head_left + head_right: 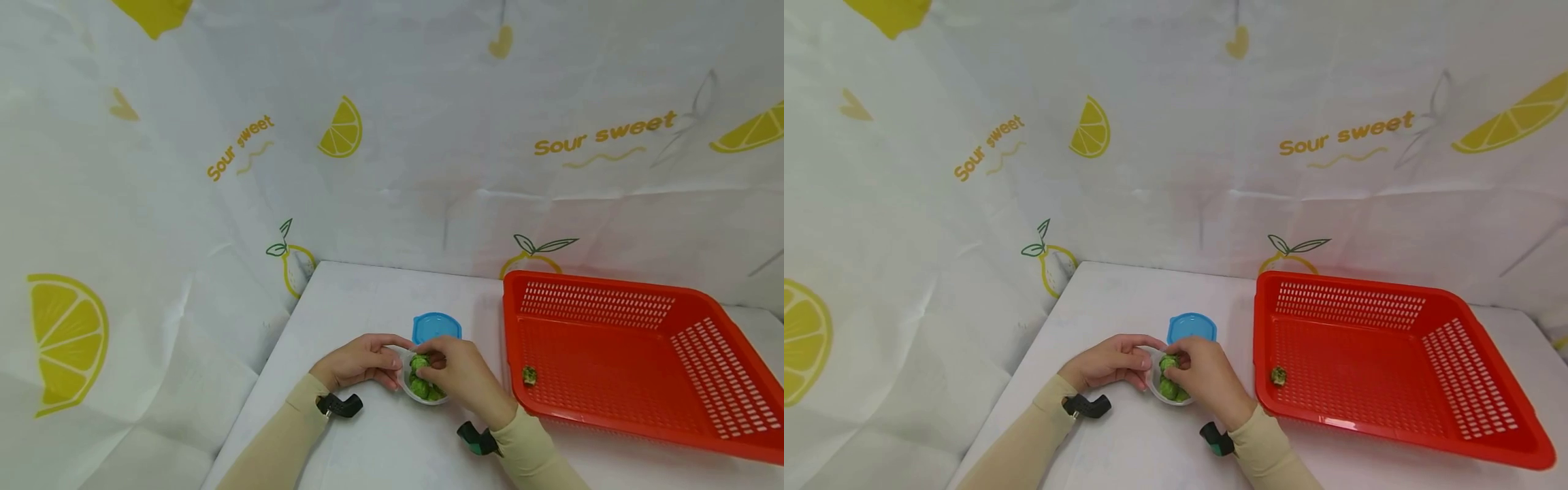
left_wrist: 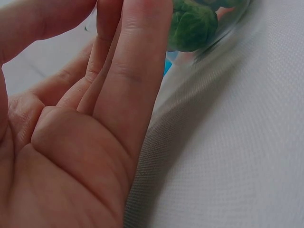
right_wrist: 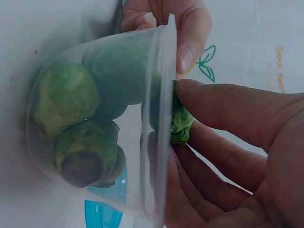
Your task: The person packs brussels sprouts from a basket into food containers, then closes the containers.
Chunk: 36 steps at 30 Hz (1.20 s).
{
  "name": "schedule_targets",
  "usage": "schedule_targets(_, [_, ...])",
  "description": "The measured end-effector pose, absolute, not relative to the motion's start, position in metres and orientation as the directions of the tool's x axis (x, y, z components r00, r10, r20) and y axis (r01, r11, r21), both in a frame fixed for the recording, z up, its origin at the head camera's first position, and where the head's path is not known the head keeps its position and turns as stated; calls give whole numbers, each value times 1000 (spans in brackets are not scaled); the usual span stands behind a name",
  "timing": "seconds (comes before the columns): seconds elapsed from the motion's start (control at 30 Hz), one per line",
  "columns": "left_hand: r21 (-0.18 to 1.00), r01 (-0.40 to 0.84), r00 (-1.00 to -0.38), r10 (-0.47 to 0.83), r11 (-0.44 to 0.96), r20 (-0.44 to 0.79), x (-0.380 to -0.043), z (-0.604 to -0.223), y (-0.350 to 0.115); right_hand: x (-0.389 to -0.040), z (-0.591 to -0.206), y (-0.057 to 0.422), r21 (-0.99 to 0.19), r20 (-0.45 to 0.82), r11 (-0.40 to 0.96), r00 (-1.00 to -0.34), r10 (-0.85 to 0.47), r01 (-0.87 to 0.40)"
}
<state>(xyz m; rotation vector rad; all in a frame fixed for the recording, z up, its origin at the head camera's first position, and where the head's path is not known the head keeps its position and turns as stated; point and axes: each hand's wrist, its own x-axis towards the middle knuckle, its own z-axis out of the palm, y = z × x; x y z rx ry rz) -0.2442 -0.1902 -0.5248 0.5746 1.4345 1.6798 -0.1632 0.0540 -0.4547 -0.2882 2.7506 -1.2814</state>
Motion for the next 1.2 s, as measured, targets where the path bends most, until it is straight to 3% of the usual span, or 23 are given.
schedule_targets(0.33, [956, -293, -546, 819, 9, -175, -245, -522, -185, -159, -449, 58, -767, -15, 634, -985, -172, -99])
schedule_targets(0.6, [960, -278, -543, 822, 19, -173, -246, -521, -183, -151, -418, 80, -752, 33, 642, -982, -187, -148])
schedule_targets(0.87, [960, -279, -554, 811, 29, -186, -245, -521, -186, -156, -380, 130, -726, -7, 668, -969, -247, -165])
schedule_targets(1.2, [962, -274, -570, 802, 20, -179, -241, -524, -189, -180, -383, 214, -670, -115, 730, -952, -282, -135])
